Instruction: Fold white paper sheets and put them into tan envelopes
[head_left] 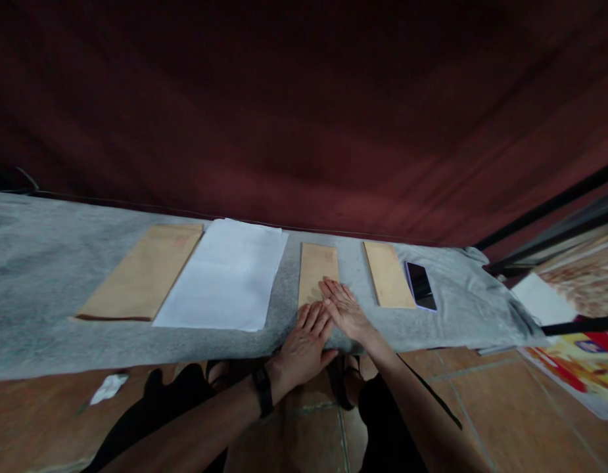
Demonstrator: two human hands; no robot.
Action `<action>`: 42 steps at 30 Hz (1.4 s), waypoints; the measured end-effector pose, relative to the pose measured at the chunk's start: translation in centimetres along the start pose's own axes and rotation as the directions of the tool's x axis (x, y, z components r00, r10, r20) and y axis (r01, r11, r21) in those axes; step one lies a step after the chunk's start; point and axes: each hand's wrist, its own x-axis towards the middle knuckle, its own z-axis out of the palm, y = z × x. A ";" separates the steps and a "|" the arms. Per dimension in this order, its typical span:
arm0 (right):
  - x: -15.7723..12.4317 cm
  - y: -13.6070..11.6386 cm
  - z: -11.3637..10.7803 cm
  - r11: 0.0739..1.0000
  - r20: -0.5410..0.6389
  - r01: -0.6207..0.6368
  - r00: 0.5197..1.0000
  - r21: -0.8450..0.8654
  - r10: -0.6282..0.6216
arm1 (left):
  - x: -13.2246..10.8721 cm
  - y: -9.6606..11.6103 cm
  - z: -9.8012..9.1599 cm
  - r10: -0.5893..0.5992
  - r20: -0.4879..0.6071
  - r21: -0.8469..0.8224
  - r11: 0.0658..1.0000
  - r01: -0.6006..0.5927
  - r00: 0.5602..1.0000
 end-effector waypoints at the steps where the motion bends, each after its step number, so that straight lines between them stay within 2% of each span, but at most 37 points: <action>1: 0.7 0.3 -0.1 1.000 0.006 -0.002 1.000 -0.011 0.002 | 0.1 -0.1 -0.2 0.008 0.009 -0.011 1.000 -0.008 1.000; 5: 4.3 1.5 -0.3 0.997 0.008 -0.026 1.000 -0.067 0.027 | 0.1 -0.2 -0.4 0.024 0.038 -0.049 0.999 -0.022 0.999; 10: 8.3 2.3 -0.2 0.981 -0.045 -0.126 0.992 -0.150 0.121 | 0.0 -0.3 -0.1 0.037 0.050 -0.052 0.998 -0.035 0.998; 14: 10.0 2.5 -0.1 0.967 -0.093 -0.150 0.987 -0.208 0.133 | 0.1 -0.5 0.3 0.065 0.074 -0.034 0.997 -0.063 0.995; 19: 10.8 2.1 0.0 0.947 -0.178 -0.196 0.972 -0.253 0.154 | 0.2 -0.7 0.8 0.078 0.083 -0.027 0.997 -0.076 0.993; 22: 10.5 1.7 0.3 0.950 -0.193 -0.203 0.968 -0.237 0.159 | 0.1 -0.7 0.8 0.074 0.086 -0.022 0.997 -0.072 0.994; 25: 9.4 1.1 0.6 0.969 -0.148 -0.166 0.979 -0.184 0.140 | 0.0 -0.6 0.6 0.079 0.086 -0.021 0.997 -0.077 0.993; 30: 6.1 -0.6 0.6 0.998 0.000 -0.035 0.999 -0.047 0.035 | 0.0 -0.6 0.4 0.073 0.103 -0.049 0.996 -0.068 0.992; 34: 2.9 -2.4 0.0 0.995 0.110 0.020 0.994 0.102 -0.031 | 0.1 -0.7 0.4 0.065 0.091 -0.076 0.995 -0.058 0.994; 38: 0.5 -3.6 -0.6 0.976 0.126 0.027 0.990 0.217 -0.056 | -0.2 -0.9 0.3 0.092 0.080 -0.072 0.994 -0.086 0.993; 42: 0.1 -3.5 -0.9 0.967 0.125 0.043 0.989 0.251 -0.077 | -0.6 -1.2 0.3 0.109 0.047 -0.062 0.992 -0.106 0.993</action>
